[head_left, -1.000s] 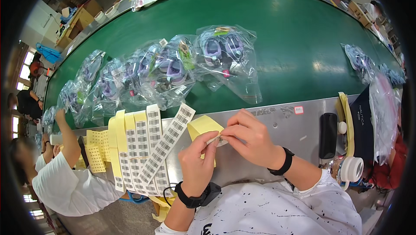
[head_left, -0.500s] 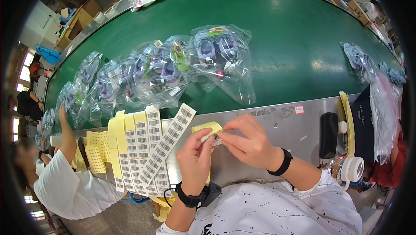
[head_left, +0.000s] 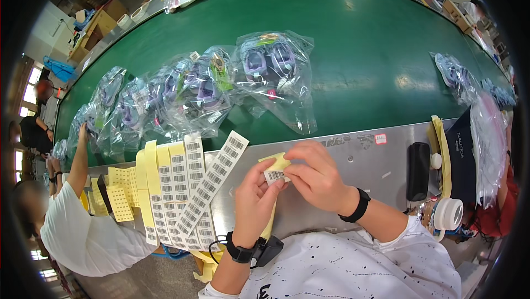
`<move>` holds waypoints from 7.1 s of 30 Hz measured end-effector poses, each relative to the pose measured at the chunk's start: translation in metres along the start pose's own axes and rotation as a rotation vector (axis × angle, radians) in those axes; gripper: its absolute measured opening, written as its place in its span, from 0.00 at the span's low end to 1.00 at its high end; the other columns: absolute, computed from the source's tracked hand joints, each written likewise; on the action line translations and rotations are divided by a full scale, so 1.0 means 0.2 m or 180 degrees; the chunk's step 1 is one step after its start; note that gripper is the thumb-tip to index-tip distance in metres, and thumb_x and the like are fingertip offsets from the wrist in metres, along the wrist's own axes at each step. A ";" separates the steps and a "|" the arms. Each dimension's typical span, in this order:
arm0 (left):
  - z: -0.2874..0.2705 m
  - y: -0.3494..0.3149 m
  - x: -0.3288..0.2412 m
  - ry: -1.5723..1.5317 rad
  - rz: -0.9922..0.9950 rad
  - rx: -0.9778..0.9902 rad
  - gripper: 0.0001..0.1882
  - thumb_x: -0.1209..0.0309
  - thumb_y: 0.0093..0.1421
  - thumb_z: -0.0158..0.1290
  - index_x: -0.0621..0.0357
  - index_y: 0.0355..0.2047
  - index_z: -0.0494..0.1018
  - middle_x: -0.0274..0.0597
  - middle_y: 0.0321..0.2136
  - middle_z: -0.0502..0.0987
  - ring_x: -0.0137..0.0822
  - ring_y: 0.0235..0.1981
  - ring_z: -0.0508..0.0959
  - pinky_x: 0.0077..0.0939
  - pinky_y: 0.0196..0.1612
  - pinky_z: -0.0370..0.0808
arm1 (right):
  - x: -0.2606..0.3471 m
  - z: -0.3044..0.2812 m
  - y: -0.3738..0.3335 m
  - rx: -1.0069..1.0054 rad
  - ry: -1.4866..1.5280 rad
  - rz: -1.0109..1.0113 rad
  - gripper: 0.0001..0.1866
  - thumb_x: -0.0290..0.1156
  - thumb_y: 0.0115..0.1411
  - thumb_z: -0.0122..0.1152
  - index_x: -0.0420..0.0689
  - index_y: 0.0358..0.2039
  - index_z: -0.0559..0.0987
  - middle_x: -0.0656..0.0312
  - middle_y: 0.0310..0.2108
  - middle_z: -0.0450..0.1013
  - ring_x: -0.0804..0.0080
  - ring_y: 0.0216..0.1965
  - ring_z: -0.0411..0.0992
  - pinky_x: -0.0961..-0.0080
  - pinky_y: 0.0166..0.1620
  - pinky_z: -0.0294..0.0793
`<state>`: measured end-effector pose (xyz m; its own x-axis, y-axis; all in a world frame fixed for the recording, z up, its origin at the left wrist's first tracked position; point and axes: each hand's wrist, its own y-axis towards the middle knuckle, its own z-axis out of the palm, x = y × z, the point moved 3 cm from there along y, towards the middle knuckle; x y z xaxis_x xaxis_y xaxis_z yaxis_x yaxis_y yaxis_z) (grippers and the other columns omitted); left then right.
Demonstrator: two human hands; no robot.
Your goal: The person applies barcode labels to plastic-wrapped packages of shoes on a green conveyor belt. They peel labels from a sheet, place them on the packages, and move the labeled items along the belt.
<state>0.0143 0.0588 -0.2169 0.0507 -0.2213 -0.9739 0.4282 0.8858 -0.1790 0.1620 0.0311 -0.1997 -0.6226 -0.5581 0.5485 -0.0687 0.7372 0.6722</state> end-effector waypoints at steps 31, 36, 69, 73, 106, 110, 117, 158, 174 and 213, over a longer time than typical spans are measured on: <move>-0.02 -0.08 0.32 0.1583 -0.0061 -0.0175 0.15 0.77 0.56 0.55 0.62 0.45 0.73 0.35 0.30 0.74 0.23 0.23 0.66 0.17 0.24 0.63 | -1.87 -0.01 0.66 0.0305 0.3453 0.4466 0.06 0.21 0.60 0.50 0.31 0.36 0.70 0.50 0.37 0.71 0.62 0.37 0.73 0.63 0.43 0.76; -0.02 -0.08 0.31 0.1626 0.0069 -0.0165 0.15 0.77 0.55 0.55 0.61 0.45 0.73 0.35 0.28 0.74 0.23 0.19 0.63 0.18 0.22 0.60 | -1.86 -0.01 0.71 0.0466 0.2808 0.4389 0.07 0.21 0.58 0.52 0.30 0.35 0.72 0.47 0.30 0.75 0.57 0.31 0.77 0.62 0.35 0.81; -1.33 -1.56 1.15 0.1636 -0.2016 -0.2002 0.13 0.67 0.57 0.54 0.67 0.24 0.73 0.35 0.16 0.73 0.27 0.15 0.73 0.23 0.19 0.71 | -0.02 -0.03 -0.14 0.1511 0.2618 0.3072 0.10 0.22 0.57 0.51 0.35 0.40 0.76 0.56 0.40 0.75 0.73 0.38 0.73 0.75 0.44 0.72; -1.45 -1.81 1.50 0.0628 -0.2549 -0.2800 0.10 0.70 0.56 0.53 0.67 0.32 0.73 0.43 0.24 0.77 0.36 0.23 0.80 0.28 0.23 0.80 | 0.02 0.00 -0.13 0.1832 0.2316 0.2956 0.09 0.23 0.57 0.51 0.36 0.38 0.76 0.58 0.38 0.75 0.74 0.38 0.73 0.76 0.45 0.72; -1.10 -0.60 0.07 0.3149 0.0112 -0.1212 0.14 0.69 0.56 0.55 0.71 0.22 0.68 0.54 0.13 0.66 0.39 0.15 0.64 0.33 0.20 0.60 | 0.09 -0.01 -0.30 0.2005 0.2121 0.2518 0.10 0.28 0.58 0.59 0.38 0.39 0.77 0.62 0.35 0.76 0.77 0.37 0.73 0.78 0.43 0.72; -0.89 -0.62 -0.04 0.2337 -0.0074 -0.1115 0.18 0.68 0.59 0.53 0.71 0.19 0.66 0.40 0.10 0.59 0.24 0.17 0.57 0.28 0.19 0.57 | 0.12 0.12 -0.31 0.2167 0.2044 0.2174 0.12 0.33 0.59 0.58 0.39 0.40 0.77 0.58 0.32 0.76 0.75 0.35 0.73 0.77 0.41 0.72; -1.10 -0.72 0.13 0.2738 -0.0331 -0.1281 0.17 0.67 0.61 0.49 0.73 0.24 0.67 0.45 0.12 0.65 0.29 0.17 0.61 0.31 0.21 0.60 | 0.22 0.24 -0.32 0.2703 0.2258 0.1905 0.13 0.35 0.59 0.58 0.38 0.39 0.76 0.58 0.32 0.77 0.74 0.33 0.74 0.76 0.39 0.73; 0.01 -0.11 -0.52 0.2058 0.1196 0.0709 0.17 0.74 0.62 0.49 0.67 0.51 0.69 0.43 0.31 0.76 0.31 0.31 0.74 0.22 0.36 0.70 | 0.22 0.12 -0.08 0.0980 0.3314 0.2076 0.15 0.40 0.62 0.57 0.41 0.38 0.76 0.75 0.24 0.66 0.87 0.25 0.60 0.85 0.27 0.61; -0.10 -0.13 -0.39 0.0742 0.0910 0.0029 0.15 0.75 0.61 0.50 0.69 0.47 0.70 0.35 0.27 0.72 0.26 0.29 0.69 0.18 0.34 0.68 | 0.14 0.23 -0.06 -0.0075 0.3098 0.2543 0.14 0.37 0.62 0.55 0.41 0.24 0.75 0.72 0.18 0.67 0.87 0.21 0.63 0.85 0.25 0.63; -0.11 -0.19 -0.25 0.0775 0.0419 0.0268 0.18 0.72 0.60 0.52 0.68 0.49 0.71 0.34 0.27 0.72 0.24 0.27 0.69 0.16 0.30 0.67 | 0.26 0.09 -0.02 -0.0695 -0.0555 0.0217 0.04 0.25 0.51 0.57 0.39 0.27 0.75 0.56 0.35 0.70 0.57 0.39 0.69 0.65 0.40 0.70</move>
<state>-0.0250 0.0459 -0.1649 -0.1030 0.0067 -0.9947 0.5062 0.8612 -0.0466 0.1160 0.0058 -0.1824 -0.7460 -0.4223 0.5150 0.1357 0.6606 0.7383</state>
